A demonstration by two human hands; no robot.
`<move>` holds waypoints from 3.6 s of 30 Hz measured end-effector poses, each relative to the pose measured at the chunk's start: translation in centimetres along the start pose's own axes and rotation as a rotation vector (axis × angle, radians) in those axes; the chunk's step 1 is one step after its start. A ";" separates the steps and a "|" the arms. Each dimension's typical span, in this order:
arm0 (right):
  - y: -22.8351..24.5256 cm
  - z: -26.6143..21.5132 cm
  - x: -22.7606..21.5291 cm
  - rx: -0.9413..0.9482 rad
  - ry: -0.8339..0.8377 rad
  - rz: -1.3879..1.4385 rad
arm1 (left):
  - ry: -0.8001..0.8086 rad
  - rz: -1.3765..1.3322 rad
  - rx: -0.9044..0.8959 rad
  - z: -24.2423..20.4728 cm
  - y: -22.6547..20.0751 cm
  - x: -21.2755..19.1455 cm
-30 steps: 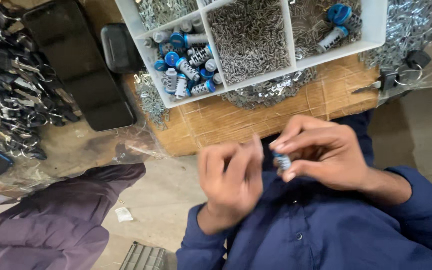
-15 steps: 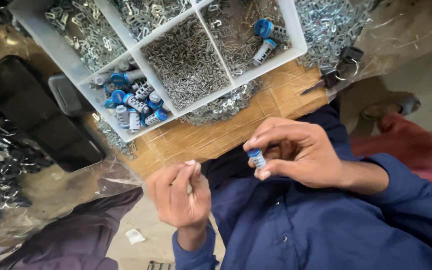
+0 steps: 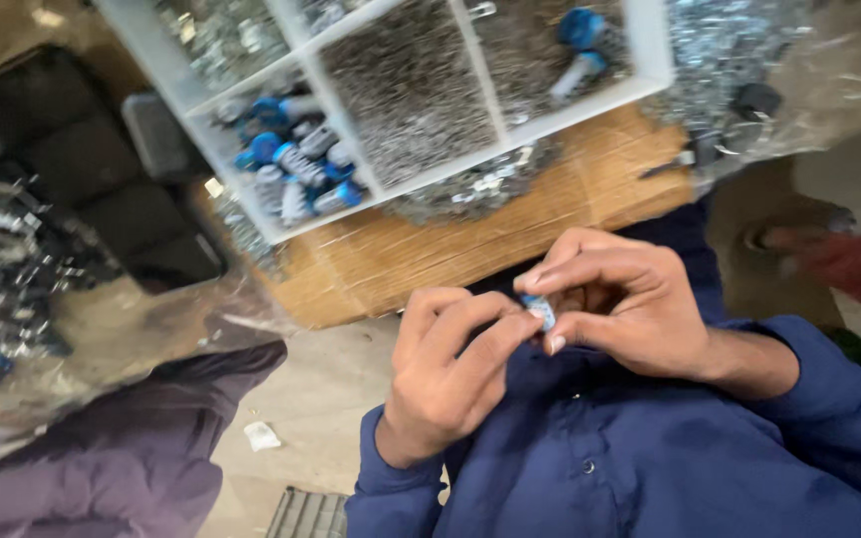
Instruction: The person repeatedly picks small metal pins from a compartmentalized tray and inserts them into small cylindrical key components with blue caps. The person handles the components one at a time, rotating them to align the pins before placing them back into the tray.
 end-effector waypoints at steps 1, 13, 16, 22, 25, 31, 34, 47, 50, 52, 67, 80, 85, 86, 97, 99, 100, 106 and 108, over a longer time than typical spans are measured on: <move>-0.1 0.3 0.3 0.017 0.048 -0.038 | -0.005 -0.025 -0.028 -0.7 0.4 -0.2; 0.3 -0.1 0.8 -0.009 0.035 0.087 | -0.089 0.798 -0.136 -1.7 1.4 0.5; 0.6 -0.5 0.3 -0.037 0.033 0.093 | -0.091 0.668 0.077 -0.4 2.5 0.0; 0.4 0.3 0.5 -0.035 0.047 0.130 | -0.143 0.302 0.146 -3.0 3.0 0.1; 0.5 0.4 0.6 -0.023 -0.024 0.105 | -0.276 0.426 -0.109 -3.3 2.2 0.6; 0.4 0.3 0.1 -0.082 -0.017 0.015 | -0.296 -0.065 -0.108 -0.8 -0.6 2.2; 0.3 -0.2 -0.7 -0.107 -0.050 -0.063 | -0.224 0.095 0.024 -0.1 -1.3 2.4; -2.1 -0.2 3.0 -0.054 0.168 -0.023 | -0.500 -0.221 -0.079 -5.7 -1.3 -1.7; -2.7 -0.1 4.0 -0.153 0.144 -0.076 | -0.477 0.053 0.043 -7.2 -1.2 -2.9; -2.2 -0.3 4.7 -0.153 0.152 -0.091 | -0.405 0.018 0.072 -7.4 -1.0 -3.7; 0.4 1.0 5.4 0.017 0.110 0.025 | -0.507 0.573 -0.498 -6.5 3.9 -4.2; 2.9 4.4 6.3 0.064 0.173 -0.120 | -0.276 0.286 -0.161 -4.6 4.6 -5.4; 3.2 4.4 5.5 0.072 0.065 0.032 | -0.474 0.355 -0.229 -2.7 2.4 -5.0; 3.1 4.4 5.2 0.034 0.063 -0.002 | -0.423 0.285 -0.231 -2.5 1.8 -4.9; 1.5 1.8 1.4 -0.085 0.010 0.032 | -0.325 -0.201 -0.149 0.8 -0.8 1.1; 1.2 1.4 1.2 -0.078 0.002 0.033 | -0.343 -0.237 -0.182 0.8 -1.0 1.3; 1.1 1.3 1.3 -0.072 0.002 0.020 | -0.325 -0.156 -0.114 0.7 -1.0 1.2; 0.1 1.1 2.2 0.015 0.069 0.049 | -0.107 -0.193 -0.102 -2.4 0.6 -0.3; 0.1 1.3 2.1 0.083 0.180 0.077 | -0.046 -0.574 -0.266 -3.0 1.0 -0.3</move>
Point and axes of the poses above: each hand's wrist, its own z-axis towards the middle knuckle, its own x-axis out of the palm, y = z × x, the point moved 1 cm from there along z, towards the middle knuckle, and after that the axes turned 13 degrees about z, right-handed, at the moved point
